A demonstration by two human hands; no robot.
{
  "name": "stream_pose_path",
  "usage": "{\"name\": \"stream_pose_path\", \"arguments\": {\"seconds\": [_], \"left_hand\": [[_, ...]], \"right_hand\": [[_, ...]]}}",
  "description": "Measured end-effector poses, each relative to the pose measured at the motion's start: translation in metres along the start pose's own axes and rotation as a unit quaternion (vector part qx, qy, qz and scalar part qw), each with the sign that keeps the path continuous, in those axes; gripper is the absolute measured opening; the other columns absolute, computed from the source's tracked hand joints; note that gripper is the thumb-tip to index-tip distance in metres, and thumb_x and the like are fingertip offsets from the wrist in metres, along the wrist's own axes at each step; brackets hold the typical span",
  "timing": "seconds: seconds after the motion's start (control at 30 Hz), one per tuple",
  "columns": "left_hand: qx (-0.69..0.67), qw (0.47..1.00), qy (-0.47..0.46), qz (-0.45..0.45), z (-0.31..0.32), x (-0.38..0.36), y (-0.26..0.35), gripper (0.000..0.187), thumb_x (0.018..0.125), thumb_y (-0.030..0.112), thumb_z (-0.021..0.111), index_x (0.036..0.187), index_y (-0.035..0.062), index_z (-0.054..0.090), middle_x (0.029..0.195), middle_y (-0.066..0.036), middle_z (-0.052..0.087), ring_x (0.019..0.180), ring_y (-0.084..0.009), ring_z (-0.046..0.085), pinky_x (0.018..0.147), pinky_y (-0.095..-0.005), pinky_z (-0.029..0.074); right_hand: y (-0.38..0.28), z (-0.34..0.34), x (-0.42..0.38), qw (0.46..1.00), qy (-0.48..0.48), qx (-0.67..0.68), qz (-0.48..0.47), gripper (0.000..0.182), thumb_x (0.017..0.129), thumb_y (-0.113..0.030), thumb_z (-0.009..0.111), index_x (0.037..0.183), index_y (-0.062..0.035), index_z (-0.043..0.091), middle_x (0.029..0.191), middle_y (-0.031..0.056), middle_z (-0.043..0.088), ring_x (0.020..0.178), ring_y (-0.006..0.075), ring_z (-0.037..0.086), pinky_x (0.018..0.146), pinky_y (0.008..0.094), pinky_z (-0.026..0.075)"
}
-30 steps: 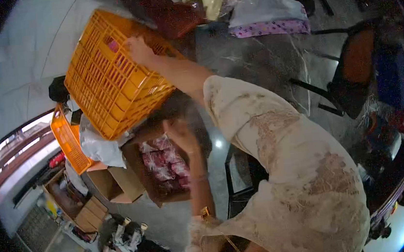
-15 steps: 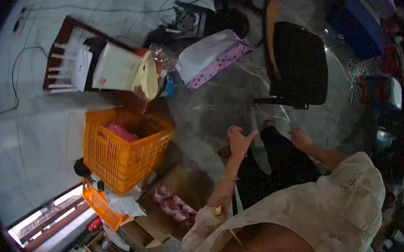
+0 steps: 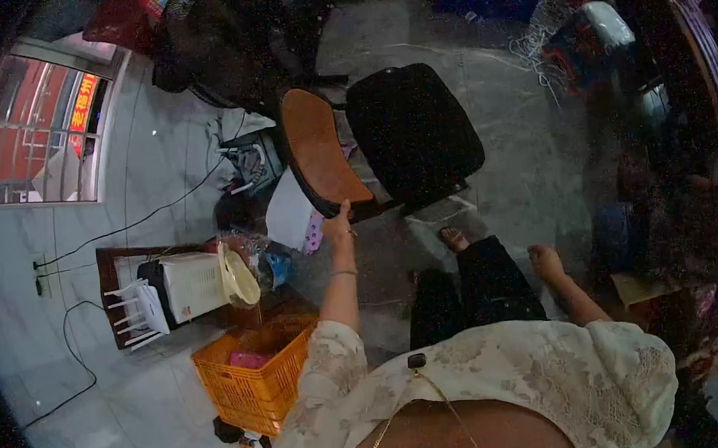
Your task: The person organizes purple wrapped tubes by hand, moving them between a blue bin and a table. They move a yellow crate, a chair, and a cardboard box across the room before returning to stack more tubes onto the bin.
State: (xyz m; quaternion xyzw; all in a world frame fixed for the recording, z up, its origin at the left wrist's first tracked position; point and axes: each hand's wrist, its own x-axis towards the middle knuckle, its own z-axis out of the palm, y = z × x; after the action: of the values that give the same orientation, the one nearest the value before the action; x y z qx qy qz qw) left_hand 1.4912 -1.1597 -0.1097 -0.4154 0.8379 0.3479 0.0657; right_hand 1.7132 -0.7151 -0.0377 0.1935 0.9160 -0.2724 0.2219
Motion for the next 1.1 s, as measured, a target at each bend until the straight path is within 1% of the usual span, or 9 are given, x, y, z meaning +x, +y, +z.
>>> {"name": "stream_pose_path", "arguments": {"seconds": [0.13,0.33,0.4,0.47,0.6,0.7,0.87,1.03,1.1], "left_hand": [[-0.031,0.999,-0.034,0.026,-0.059,0.009,-0.006,0.064,0.055,0.06,0.068,0.079,0.0006,0.064,0.072,-0.015,0.063,0.071,-0.0324,0.059,0.061,-0.0434,0.044],[-0.205,0.977,-0.053,-0.032,-0.149,0.042,-0.083,0.069,0.054,0.042,0.078,0.1,-0.0049,0.057,0.095,-0.015,0.061,0.086,-0.0273,0.057,0.081,-0.0401,0.04],[-0.028,0.995,0.096,0.007,-0.16,0.05,-0.115,0.072,0.053,0.04,0.079,0.102,-0.0069,0.056,0.103,-0.016,0.058,0.097,-0.0309,0.051,0.081,-0.0373,0.04],[-0.205,0.968,0.119,-0.079,-0.188,0.048,-0.139,0.065,0.06,0.022,0.079,0.112,-0.0041,0.05,0.104,-0.013,0.056,0.091,-0.0277,0.05,0.083,-0.0365,0.039],[-0.195,0.963,0.085,-0.166,-0.256,-0.014,-0.126,0.038,0.067,0.015,0.073,0.1,0.0035,0.057,0.069,-0.005,0.053,0.044,-0.0168,0.037,0.041,-0.034,0.034],[-0.092,0.965,0.204,-0.136,-0.261,0.026,-0.197,0.034,0.07,0.019,0.07,0.099,0.0069,0.057,0.07,-0.007,0.054,0.044,-0.0169,0.036,0.039,-0.0338,0.03],[-0.04,0.964,0.202,-0.166,-0.194,0.003,-0.176,0.027,0.072,0.026,0.066,0.089,0.0069,0.058,0.068,-0.007,0.055,0.049,-0.0166,0.041,0.044,-0.0332,0.033],[-0.025,0.982,-0.122,-0.141,-0.003,-0.062,-0.071,0.027,0.075,0.034,0.062,0.08,0.007,0.059,0.065,-0.006,0.055,0.055,-0.0163,0.047,0.049,-0.0325,0.036],[-0.006,0.955,-0.288,-0.065,0.085,-0.097,-0.006,0.03,0.076,0.036,0.06,0.076,0.007,0.059,0.064,-0.006,0.055,0.057,-0.0162,0.049,0.05,-0.0323,0.037]], "right_hand": [[-0.002,0.016,-0.023,0.994,0.02,0.082,0.074,0.024,0.08,-0.02,0.051,0.094,-0.0026,0.061,0.087,0.0186,0.06,0.082,0.0326,0.059,0.072,0.0378,0.046],[-0.002,0.034,-0.056,0.999,-0.005,0.015,0.049,0.022,0.083,-0.016,0.049,0.088,0.0039,0.056,0.086,0.0211,0.057,0.08,0.0342,0.056,0.067,0.0417,0.044],[-0.004,0.038,-0.056,0.998,-0.017,0.017,0.052,0.021,0.082,-0.015,0.049,0.089,0.0036,0.057,0.087,0.0211,0.058,0.081,0.0342,0.056,0.068,0.0424,0.044],[-0.005,0.039,-0.055,0.998,-0.028,0.019,0.057,0.021,0.082,-0.014,0.048,0.09,0.0033,0.057,0.087,0.021,0.058,0.082,0.0343,0.056,0.07,0.0431,0.043],[-0.012,0.011,-0.042,0.998,-0.049,0.01,0.045,0.023,0.081,-0.014,0.047,0.095,0.0015,0.057,0.092,0.0191,0.059,0.084,0.0346,0.056,0.071,0.0438,0.044],[0.002,0.005,-0.029,0.997,-0.047,-0.014,0.061,0.024,0.081,-0.016,0.047,0.096,0.0002,0.057,0.093,0.0178,0.059,0.084,0.0342,0.056,0.071,0.0437,0.044],[0.064,-0.007,0.005,0.995,-0.062,0.024,0.072,0.024,0.078,-0.021,0.05,0.09,-0.0041,0.061,0.088,0.0179,0.06,0.082,0.0349,0.057,0.073,0.0415,0.045],[0.127,-0.039,0.084,0.99,-0.115,-0.051,-0.06,0.023,0.077,-0.021,0.051,0.091,-0.0064,0.061,0.088,0.0171,0.06,0.083,0.0353,0.055,0.073,0.0416,0.045],[0.115,-0.092,0.126,0.997,-0.074,0.001,0.02,0.023,0.077,-0.022,0.051,0.091,-0.0059,0.061,0.088,0.0169,0.06,0.083,0.035,0.055,0.073,0.0412,0.045]]}}
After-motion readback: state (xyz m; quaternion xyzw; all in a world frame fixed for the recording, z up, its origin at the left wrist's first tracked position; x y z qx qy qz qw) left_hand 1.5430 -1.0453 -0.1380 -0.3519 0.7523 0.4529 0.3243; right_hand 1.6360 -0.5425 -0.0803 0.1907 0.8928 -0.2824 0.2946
